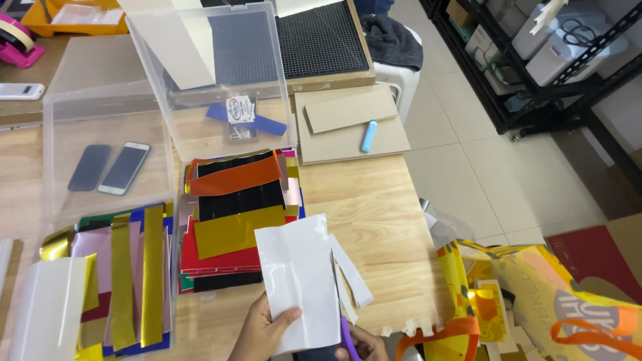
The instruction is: Organizing various colored foil sheets by trimming them with scissors and sorting them into containers or a disposal bag.
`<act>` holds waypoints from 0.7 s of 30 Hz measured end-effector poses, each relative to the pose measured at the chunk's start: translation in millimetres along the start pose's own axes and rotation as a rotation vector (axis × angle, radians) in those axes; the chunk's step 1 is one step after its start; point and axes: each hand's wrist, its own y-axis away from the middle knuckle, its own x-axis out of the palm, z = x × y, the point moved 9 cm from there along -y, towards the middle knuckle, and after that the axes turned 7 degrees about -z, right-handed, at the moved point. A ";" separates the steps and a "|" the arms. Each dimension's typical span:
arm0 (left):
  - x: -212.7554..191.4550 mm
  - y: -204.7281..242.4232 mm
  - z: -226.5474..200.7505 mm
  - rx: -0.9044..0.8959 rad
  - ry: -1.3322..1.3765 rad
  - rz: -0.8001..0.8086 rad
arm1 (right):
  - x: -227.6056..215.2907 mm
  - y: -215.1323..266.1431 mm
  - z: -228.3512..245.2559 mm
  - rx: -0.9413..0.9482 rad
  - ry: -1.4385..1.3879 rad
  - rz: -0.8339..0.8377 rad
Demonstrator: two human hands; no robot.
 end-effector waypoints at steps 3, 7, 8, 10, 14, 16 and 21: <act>10.5 -9.0 -2.8 -0.081 -0.003 -0.015 | 16.0 -9.4 24.6 0.060 0.043 0.016; 16.7 -21.8 2.4 -0.104 -0.035 -0.028 | 15.7 -16.3 35.9 0.058 0.030 0.023; 17.9 -22.7 4.3 -0.115 -0.040 -0.023 | 11.5 -17.3 29.6 0.089 0.050 0.025; 20.3 -24.9 8.7 -0.131 -0.045 -0.020 | 3.9 -19.0 19.0 0.125 0.069 0.026; 18.4 -30.6 12.3 -0.083 0.025 -0.048 | 1.3 -19.9 19.2 0.193 -0.006 -0.048; 10.7 -32.4 15.1 -0.059 0.021 -0.088 | 1.6 -19.5 26.4 0.272 -0.044 -0.127; -24.9 -24.5 18.1 0.033 0.022 -0.254 | -23.5 -37.2 19.5 0.283 -0.090 -0.221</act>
